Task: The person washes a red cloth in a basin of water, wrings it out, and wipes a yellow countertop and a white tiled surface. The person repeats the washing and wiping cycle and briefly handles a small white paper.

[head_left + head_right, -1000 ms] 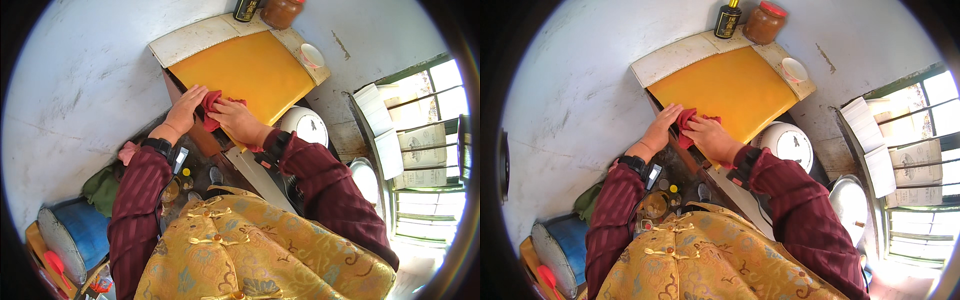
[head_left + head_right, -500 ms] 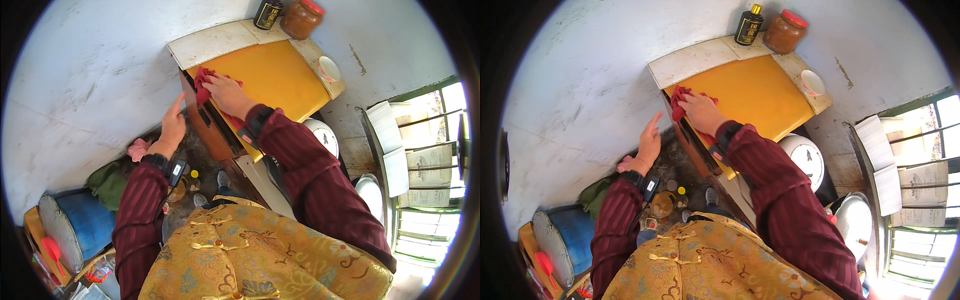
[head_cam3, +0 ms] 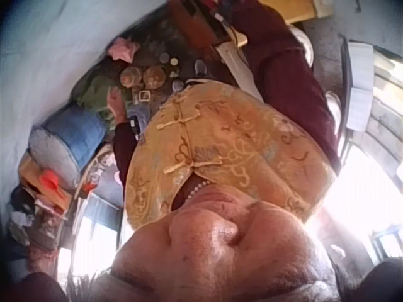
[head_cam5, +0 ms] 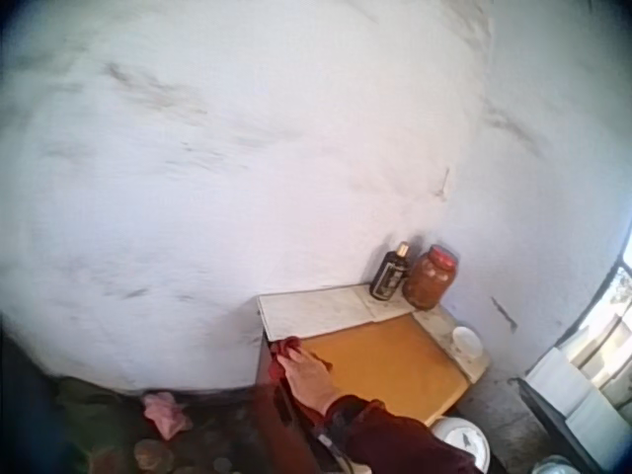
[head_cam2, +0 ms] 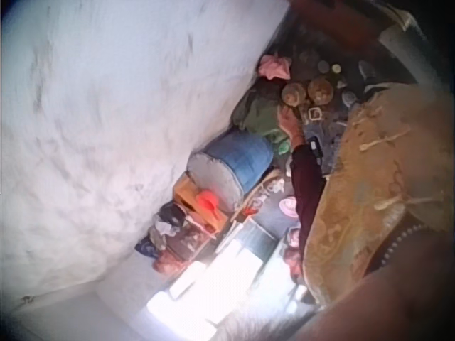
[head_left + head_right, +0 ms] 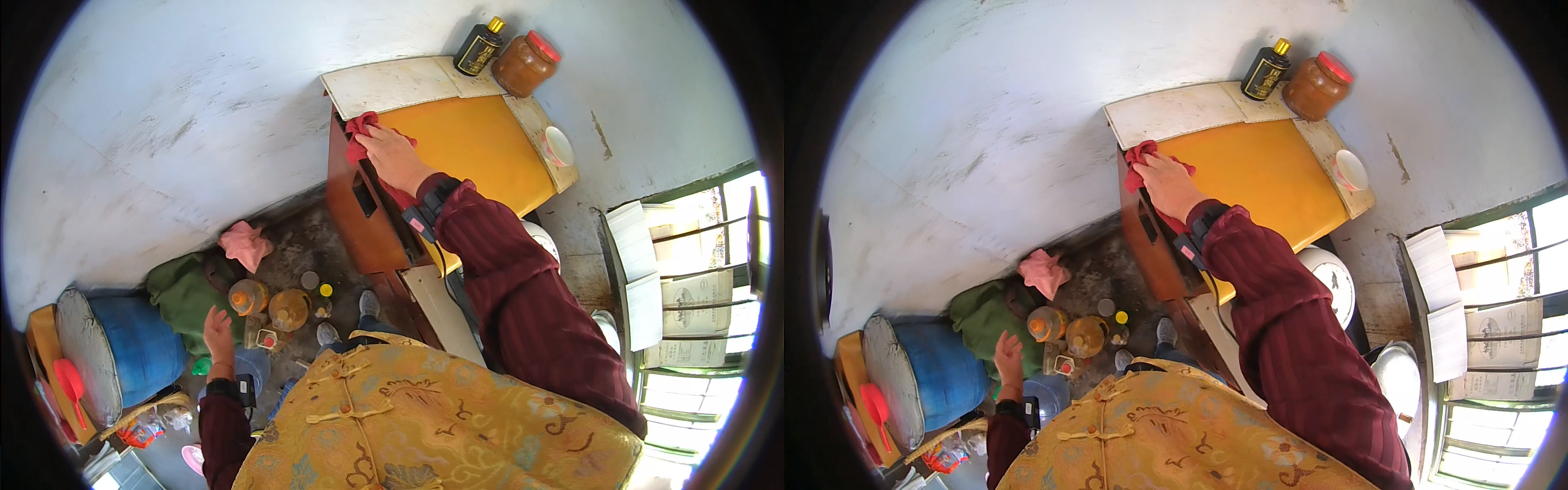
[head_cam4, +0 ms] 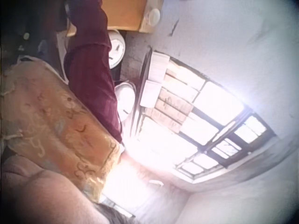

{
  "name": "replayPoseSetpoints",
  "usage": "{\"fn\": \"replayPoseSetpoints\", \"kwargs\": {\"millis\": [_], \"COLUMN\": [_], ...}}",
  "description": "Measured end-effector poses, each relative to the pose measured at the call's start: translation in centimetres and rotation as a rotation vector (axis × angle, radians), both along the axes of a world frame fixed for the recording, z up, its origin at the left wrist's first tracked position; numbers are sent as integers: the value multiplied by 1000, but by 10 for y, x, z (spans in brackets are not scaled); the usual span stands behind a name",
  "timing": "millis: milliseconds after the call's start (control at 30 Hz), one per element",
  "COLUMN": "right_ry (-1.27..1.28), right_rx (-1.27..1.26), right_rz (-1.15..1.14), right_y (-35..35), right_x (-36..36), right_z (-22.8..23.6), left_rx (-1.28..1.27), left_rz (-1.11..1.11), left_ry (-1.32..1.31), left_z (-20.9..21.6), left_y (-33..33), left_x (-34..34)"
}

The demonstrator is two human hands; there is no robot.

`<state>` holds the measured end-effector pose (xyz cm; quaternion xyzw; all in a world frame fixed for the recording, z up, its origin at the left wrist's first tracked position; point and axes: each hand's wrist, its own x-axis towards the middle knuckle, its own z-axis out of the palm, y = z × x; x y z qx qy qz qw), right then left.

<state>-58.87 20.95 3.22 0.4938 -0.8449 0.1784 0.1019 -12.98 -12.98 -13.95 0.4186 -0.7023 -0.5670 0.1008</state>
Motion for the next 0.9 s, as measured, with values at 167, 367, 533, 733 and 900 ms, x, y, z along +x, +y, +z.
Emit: {"fn": "replayPoseSetpoints", "kwargs": {"millis": [167,367,533,733,900], "right_ry": [-163,11,18,-64,-132], "right_rx": [88,-6,-66,93,185], "right_rz": [22,-30,-110,-46,-104], "right_y": [39,39,-2,93,149], "right_x": [36,34,-12,77,156], "right_z": [16,-3,-23,-3,19], "left_rx": [-48,108,122,161,314], "left_rz": [-16,171,93,-13,28], "left_ry": [67,-129,-215,-209,-387], "left_z": [-37,-28,-31,-62,-69], "left_y": [-2,-10,-35,-35,-11], "left_x": [55,119,112,115,159]}}
